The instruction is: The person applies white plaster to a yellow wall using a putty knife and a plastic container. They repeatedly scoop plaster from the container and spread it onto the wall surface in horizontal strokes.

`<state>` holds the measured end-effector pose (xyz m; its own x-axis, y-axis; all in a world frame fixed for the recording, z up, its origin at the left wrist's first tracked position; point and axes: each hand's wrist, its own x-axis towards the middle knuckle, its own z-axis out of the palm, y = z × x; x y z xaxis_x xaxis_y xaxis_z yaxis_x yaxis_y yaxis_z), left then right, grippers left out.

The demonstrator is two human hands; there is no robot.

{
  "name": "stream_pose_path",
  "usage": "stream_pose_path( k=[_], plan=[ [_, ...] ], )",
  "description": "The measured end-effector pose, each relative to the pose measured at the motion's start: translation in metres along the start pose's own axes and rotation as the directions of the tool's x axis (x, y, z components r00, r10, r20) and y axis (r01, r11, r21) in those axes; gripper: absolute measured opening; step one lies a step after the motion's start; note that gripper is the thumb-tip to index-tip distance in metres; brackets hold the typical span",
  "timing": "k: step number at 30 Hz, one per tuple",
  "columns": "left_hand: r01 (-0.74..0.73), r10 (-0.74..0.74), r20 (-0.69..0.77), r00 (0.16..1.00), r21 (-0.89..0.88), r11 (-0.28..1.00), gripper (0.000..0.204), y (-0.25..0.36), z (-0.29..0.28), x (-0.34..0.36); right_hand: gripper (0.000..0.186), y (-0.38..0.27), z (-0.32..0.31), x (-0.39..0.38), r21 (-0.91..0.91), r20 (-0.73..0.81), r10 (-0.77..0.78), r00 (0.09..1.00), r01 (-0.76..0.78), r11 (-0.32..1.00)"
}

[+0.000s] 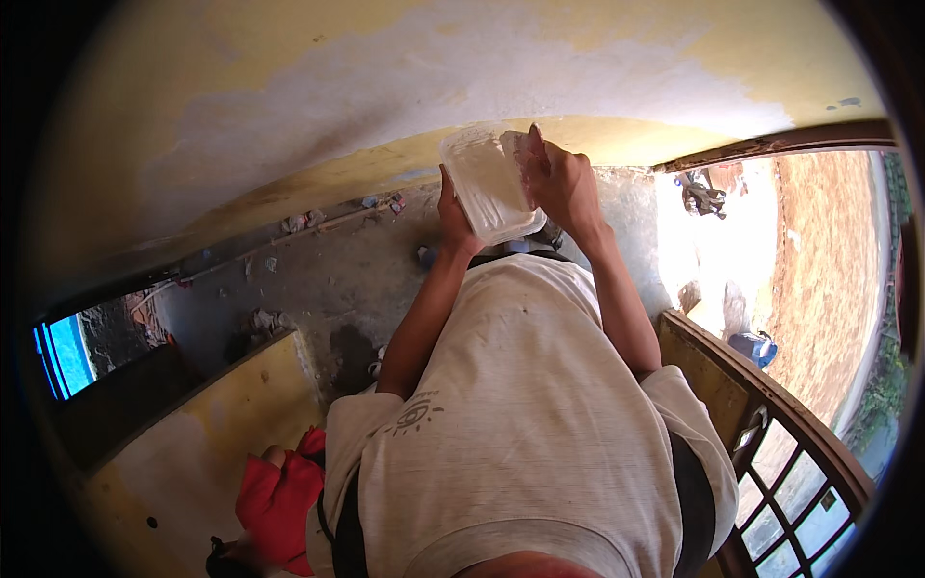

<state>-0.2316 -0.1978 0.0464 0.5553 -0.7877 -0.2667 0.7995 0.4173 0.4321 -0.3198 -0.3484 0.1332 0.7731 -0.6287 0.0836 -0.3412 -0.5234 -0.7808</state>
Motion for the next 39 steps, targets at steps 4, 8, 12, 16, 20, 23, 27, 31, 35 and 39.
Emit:
stream_pose_path(
  k=[4,8,12,16,20,23,27,31,35,39],
  plan=[
    [0.043,-0.043,-0.036,0.998,-0.018,0.999,0.078,-0.003,0.004,0.003,0.026,0.003,0.019,-0.006,-0.089,0.055,-0.037,0.998,0.042,0.995],
    [0.010,-0.008,0.032,0.999,-0.065,0.998,0.071,-0.004,0.002,0.001,0.022,-0.029,0.017,-0.011,-0.038,0.077,-0.119,0.990,0.122,0.992],
    [0.000,0.022,0.127,0.992,-0.168,0.986,0.061,-0.012,-0.018,0.011,0.020,-0.038,0.019,-0.014,-0.015,0.071,-0.158,0.985,0.160,0.987],
    [-0.003,0.017,0.097,0.995,-0.145,0.989,0.059,-0.011,-0.010,0.003,0.021,-0.035,0.012,-0.010,-0.030,0.079,-0.114,0.990,0.116,0.993],
    [-0.014,0.042,0.153,0.987,-0.179,0.984,0.060,-0.013,-0.008,0.005,0.020,-0.046,0.003,-0.016,-0.023,0.017,-0.149,0.989,0.149,0.989],
    [-0.010,0.030,0.144,0.989,-0.136,0.991,0.071,-0.012,-0.011,0.006,0.024,-0.024,0.018,-0.017,-0.084,0.113,-0.106,0.988,0.116,0.990],
    [-0.026,0.030,0.025,0.999,-0.140,0.990,0.063,-0.009,-0.001,-0.001,0.024,-0.035,-0.016,-0.013,-0.073,-0.025,-0.123,0.992,0.121,0.990],
    [0.020,-0.024,-0.032,0.999,-0.122,0.992,0.072,-0.005,0.008,-0.012,0.027,-0.018,-0.020,-0.008,-0.100,0.006,-0.050,0.999,0.051,0.994],
    [0.042,-0.043,-0.008,0.999,-0.099,0.994,0.077,-0.008,0.007,-0.012,0.028,0.000,-0.003,-0.012,-0.096,0.019,-0.055,0.998,0.057,0.994],
    [0.083,-0.080,0.034,0.996,-0.120,0.989,0.084,-0.017,-0.006,-0.006,0.020,0.003,0.020,-0.018,-0.151,0.054,-0.003,0.999,0.011,0.988]
  ],
)
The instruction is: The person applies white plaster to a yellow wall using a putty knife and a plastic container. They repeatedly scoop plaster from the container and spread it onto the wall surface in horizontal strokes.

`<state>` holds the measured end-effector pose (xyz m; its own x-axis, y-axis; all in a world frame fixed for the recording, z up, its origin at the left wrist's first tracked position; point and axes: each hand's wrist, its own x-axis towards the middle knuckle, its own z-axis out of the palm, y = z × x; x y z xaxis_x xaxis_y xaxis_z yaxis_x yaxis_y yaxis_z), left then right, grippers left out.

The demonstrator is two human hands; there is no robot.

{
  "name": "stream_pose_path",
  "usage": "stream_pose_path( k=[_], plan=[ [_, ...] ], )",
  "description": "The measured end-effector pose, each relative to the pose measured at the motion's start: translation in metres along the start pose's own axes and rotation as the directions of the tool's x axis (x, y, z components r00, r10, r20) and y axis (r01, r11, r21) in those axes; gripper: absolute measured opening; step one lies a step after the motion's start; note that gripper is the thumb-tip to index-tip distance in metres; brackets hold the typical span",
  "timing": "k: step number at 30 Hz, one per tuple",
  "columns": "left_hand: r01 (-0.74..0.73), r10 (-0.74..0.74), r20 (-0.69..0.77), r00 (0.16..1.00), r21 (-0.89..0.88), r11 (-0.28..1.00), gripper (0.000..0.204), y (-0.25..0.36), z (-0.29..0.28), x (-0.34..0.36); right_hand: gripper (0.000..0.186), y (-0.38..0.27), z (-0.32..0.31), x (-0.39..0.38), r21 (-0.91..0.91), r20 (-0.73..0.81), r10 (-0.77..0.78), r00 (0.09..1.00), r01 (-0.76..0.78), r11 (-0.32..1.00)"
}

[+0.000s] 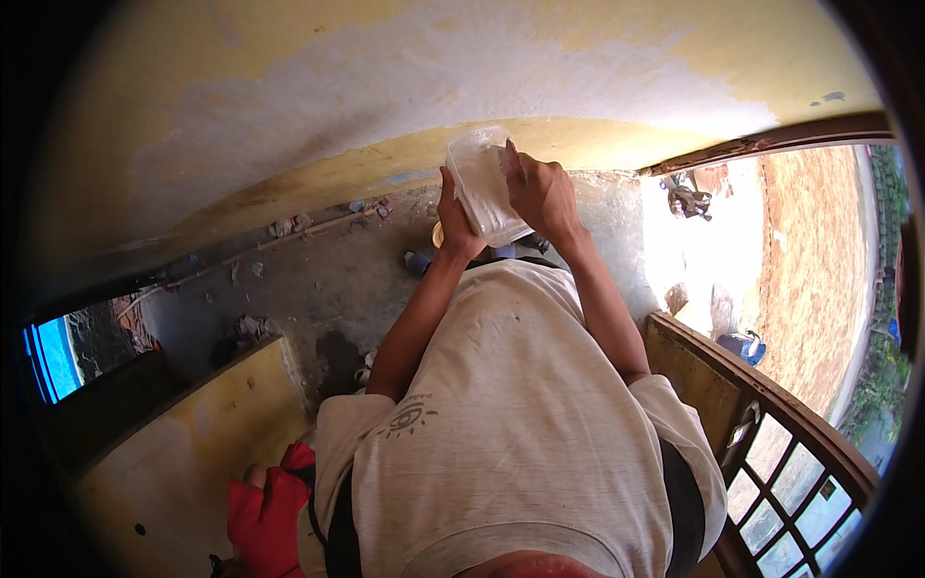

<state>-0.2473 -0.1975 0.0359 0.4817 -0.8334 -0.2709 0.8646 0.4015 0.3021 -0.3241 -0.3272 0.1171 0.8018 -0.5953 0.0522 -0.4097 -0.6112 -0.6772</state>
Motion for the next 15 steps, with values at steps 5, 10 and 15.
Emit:
stream_pose_path(
  k=[5,10,15],
  plan=[
    [-0.017,0.017,0.004,1.000,0.033,0.999,0.085,0.003,0.010,-0.006,0.022,-0.024,-0.014,-0.007,0.094,-0.034,-0.112,0.993,0.115,0.989],
    [-0.054,0.054,0.032,0.998,0.011,0.998,0.076,0.004,0.010,-0.003,0.018,-0.050,-0.050,-0.009,0.180,-0.044,-0.062,0.997,0.069,0.981],
    [-0.008,0.010,0.042,0.999,-0.052,0.999,0.072,0.000,0.004,-0.002,0.019,-0.020,-0.002,-0.014,0.075,-0.024,-0.152,0.988,0.154,0.985]
  ],
)
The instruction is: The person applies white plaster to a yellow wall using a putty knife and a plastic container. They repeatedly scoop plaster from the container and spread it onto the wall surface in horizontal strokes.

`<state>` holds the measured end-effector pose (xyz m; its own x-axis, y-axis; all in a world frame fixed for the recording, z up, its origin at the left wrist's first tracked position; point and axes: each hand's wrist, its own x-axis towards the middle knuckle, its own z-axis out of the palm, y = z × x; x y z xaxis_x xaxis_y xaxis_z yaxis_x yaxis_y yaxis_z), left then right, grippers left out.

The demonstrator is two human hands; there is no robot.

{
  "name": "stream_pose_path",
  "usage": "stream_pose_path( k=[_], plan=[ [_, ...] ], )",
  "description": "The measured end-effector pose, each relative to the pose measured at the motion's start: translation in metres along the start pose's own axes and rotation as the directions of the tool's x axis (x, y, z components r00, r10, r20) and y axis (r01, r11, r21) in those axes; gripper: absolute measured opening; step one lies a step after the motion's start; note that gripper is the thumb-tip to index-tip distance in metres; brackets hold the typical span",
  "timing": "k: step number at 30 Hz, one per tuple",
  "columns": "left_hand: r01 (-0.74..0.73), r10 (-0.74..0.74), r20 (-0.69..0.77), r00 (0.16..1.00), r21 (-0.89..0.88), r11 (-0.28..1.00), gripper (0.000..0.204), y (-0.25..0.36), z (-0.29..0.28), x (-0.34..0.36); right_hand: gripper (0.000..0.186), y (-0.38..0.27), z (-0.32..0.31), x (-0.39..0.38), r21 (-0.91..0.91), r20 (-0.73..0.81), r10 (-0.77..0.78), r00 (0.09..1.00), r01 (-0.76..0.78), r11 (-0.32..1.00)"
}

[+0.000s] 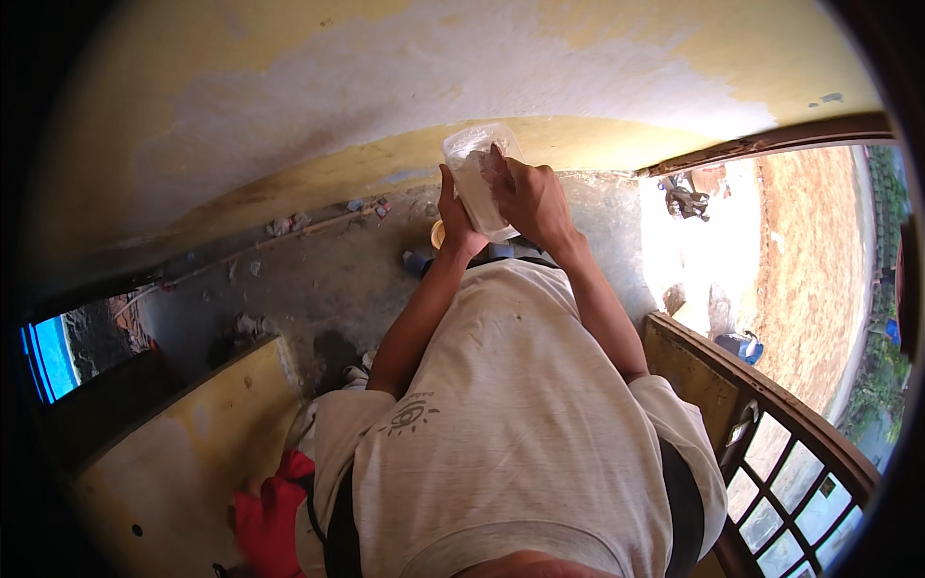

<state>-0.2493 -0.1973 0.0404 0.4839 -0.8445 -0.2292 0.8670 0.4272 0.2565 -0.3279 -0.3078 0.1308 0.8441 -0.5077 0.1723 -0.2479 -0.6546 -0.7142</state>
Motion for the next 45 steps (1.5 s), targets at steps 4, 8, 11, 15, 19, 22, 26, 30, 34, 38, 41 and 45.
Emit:
stream_pose_path(
  k=[4,8,11,15,19,22,26,30,34,38,41,45],
  plan=[
    [-0.052,0.053,-0.022,0.998,0.044,0.998,0.071,0.005,0.005,-0.002,0.018,-0.021,-0.017,0.005,0.090,-0.053,0.010,0.999,-0.006,0.996],
    [-0.010,0.015,-0.050,0.999,0.099,0.995,0.074,0.003,0.000,0.000,0.017,-0.012,-0.005,0.003,0.012,0.009,0.005,1.000,-0.005,1.000],
    [-0.021,0.025,-0.089,0.996,0.049,0.999,0.078,0.005,0.002,-0.002,0.019,-0.006,-0.025,0.012,0.070,-0.053,0.121,0.991,-0.117,0.991],
    [-0.022,0.027,-0.087,0.996,0.060,0.998,0.080,0.007,-0.002,-0.004,0.023,0.013,-0.036,0.013,0.026,-0.086,0.119,0.989,-0.117,0.993],
    [0.004,0.001,-0.075,0.997,0.056,0.998,0.079,0.006,-0.006,-0.002,0.022,0.029,-0.023,0.012,-0.039,-0.073,0.064,0.995,-0.067,0.997],
    [-0.003,0.008,-0.054,0.999,0.085,0.996,0.078,0.005,-0.006,-0.001,0.021,0.032,-0.014,0.009,-0.077,-0.056,0.069,0.996,-0.073,0.994],
    [-0.027,0.039,-0.086,0.996,0.133,0.991,0.078,0.003,-0.005,-0.002,0.024,0.037,-0.001,0.003,-0.138,-0.070,0.057,0.996,-0.066,0.988],
    [-0.045,0.062,-0.108,0.992,0.155,0.987,0.079,0.001,-0.002,-0.006,0.024,0.038,0.003,0.000,-0.101,-0.037,0.099,0.994,-0.102,0.990],
    [-0.033,0.054,-0.126,0.991,0.162,0.986,0.079,-0.002,0.001,-0.008,0.022,0.042,0.010,-0.002,-0.046,-0.004,0.131,0.991,-0.131,0.990],
    [-0.040,0.063,-0.127,0.990,0.178,0.983,0.081,-0.001,-0.004,-0.007,0.027,0.040,0.010,-0.002,0.005,-0.005,0.124,0.992,-0.124,0.992],
    [-0.014,0.019,-0.031,0.999,0.140,0.990,0.081,0.003,-0.003,-0.010,0.027,0.035,0.002,0.002,0.151,0.078,0.179,0.981,-0.189,0.970],
    [0.013,-0.028,0.194,0.981,0.077,0.997,0.078,0.007,-0.025,0.006,0.023,0.010,-0.001,0.009,0.201,0.075,0.139,0.987,-0.152,0.968]
  ],
)
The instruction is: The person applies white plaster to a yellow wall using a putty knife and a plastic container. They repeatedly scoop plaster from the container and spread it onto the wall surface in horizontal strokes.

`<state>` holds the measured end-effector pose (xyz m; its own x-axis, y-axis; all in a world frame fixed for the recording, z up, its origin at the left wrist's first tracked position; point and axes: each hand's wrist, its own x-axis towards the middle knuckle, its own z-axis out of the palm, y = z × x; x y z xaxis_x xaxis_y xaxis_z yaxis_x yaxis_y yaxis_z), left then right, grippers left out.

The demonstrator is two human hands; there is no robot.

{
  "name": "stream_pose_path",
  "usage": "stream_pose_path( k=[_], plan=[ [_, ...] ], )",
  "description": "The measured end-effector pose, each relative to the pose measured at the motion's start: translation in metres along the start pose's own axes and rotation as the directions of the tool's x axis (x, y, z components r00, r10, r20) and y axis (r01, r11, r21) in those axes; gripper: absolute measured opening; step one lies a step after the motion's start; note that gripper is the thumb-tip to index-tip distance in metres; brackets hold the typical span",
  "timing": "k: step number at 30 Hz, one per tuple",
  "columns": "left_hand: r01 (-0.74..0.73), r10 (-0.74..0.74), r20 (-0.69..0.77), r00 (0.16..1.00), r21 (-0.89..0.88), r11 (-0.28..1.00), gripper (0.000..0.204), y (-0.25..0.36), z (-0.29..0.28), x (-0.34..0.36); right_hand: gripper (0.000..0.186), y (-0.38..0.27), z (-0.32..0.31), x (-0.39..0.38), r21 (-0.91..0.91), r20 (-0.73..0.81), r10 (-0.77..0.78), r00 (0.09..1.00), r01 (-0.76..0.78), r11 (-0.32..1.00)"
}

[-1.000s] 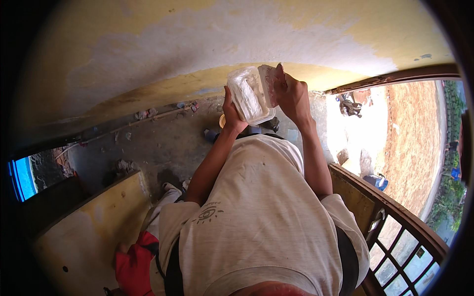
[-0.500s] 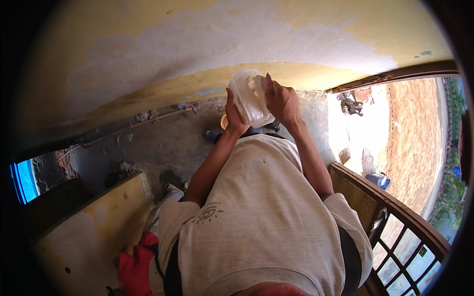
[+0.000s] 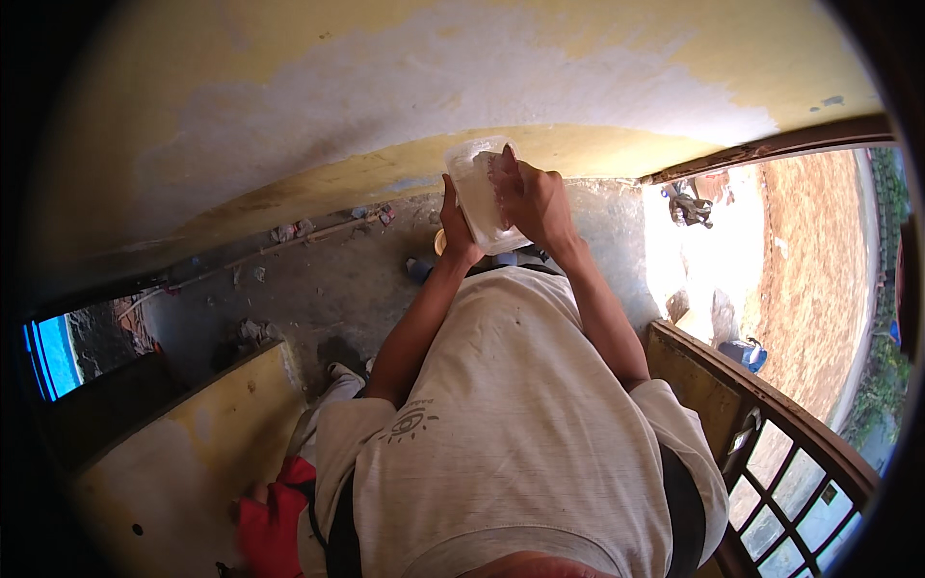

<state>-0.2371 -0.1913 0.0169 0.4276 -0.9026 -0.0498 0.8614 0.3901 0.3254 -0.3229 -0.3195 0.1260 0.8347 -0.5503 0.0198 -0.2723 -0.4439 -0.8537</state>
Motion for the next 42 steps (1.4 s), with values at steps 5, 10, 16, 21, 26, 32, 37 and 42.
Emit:
stream_pose_path(
  k=[5,10,16,21,26,32,37,42],
  plan=[
    [-0.119,0.098,-0.261,0.960,-0.067,0.991,0.069,-0.011,0.028,0.008,0.022,-0.029,0.007,-0.010,-0.147,-0.081,-0.138,0.987,0.125,0.981],
    [-0.144,0.139,-0.230,0.963,-0.007,0.989,0.066,-0.012,0.020,0.010,0.016,-0.026,0.004,0.001,-0.226,0.006,-0.089,0.996,0.088,0.970],
    [-0.134,0.121,-0.260,0.958,-0.031,0.991,0.064,-0.010,0.012,0.011,0.017,-0.018,0.010,0.000,-0.229,-0.036,-0.148,0.988,0.136,0.964],
    [-0.115,0.124,-0.217,0.968,0.053,0.992,0.061,0.001,0.025,0.010,0.020,-0.020,-0.011,-0.004,-0.098,-0.076,-0.060,0.995,0.052,0.994],
    [-0.029,0.027,-0.068,0.997,-0.034,0.999,0.069,0.000,0.012,0.009,0.017,0.001,0.002,-0.002,-0.118,-0.059,-0.127,0.990,0.119,0.986],
    [-0.050,0.071,-0.270,0.960,0.086,0.995,0.081,-0.002,0.032,0.013,0.016,-0.005,-0.034,-0.003,-0.171,-0.155,-0.091,0.984,0.064,0.983],
    [-0.048,0.118,-0.289,0.950,0.238,0.970,0.083,0.000,0.043,0.009,0.022,-0.002,-0.032,-0.002,-0.198,-0.085,-0.054,0.995,0.036,0.980],
    [-0.056,0.123,-0.291,0.949,0.227,0.972,0.085,-0.004,0.039,0.009,0.019,0.019,-0.008,0.000,-0.261,-0.108,-0.110,0.988,0.078,0.962]
  ],
)
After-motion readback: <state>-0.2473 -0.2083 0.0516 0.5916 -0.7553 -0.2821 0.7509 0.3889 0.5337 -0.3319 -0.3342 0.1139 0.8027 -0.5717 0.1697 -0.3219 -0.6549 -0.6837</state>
